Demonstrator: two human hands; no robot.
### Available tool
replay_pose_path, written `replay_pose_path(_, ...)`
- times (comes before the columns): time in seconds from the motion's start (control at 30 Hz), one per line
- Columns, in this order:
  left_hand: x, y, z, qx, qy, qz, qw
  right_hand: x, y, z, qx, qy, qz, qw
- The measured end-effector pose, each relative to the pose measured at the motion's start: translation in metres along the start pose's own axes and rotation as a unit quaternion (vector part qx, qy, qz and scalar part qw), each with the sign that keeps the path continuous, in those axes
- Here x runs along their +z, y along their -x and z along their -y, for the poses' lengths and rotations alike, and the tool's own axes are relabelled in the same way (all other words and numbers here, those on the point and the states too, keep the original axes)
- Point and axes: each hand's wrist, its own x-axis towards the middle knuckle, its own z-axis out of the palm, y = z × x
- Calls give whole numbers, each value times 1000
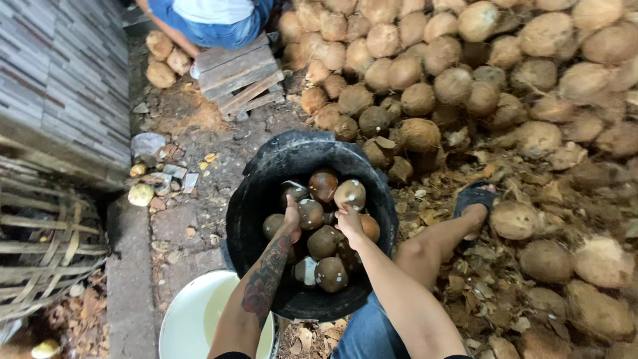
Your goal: The person repeatedly picks up coconuts from a large pile and uses a machete to peel away the fibrous husk. After removing the husk, the person places the peeled coconut into a large black container.
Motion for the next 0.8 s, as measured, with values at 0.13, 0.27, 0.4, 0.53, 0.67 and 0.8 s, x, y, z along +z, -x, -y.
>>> replay_pose_path(0.13,30,31,-18,24,-24,5,999,-19,9,18,-60,-100,-37,992)
replay_pose_path(0.27,78,62,-19,74,-27,46,996,-56,19,57,-142,-110,-82,980)
replay_pose_path(0.4,133,55,-38,108,-123,130,978,-132,33,80,-186,-222,-153,945)
replay_pose_path(0.53,212,70,-2,163,-196,281,925,-249,82,48,-253,-252,-264,896)
replay_pose_path(0.67,289,87,66,148,-292,376,867,-368,155,-54,-263,-210,-420,842)
replay_pose_path(0.8,353,133,166,26,-353,367,860,-442,265,-189,-181,-112,-581,786)
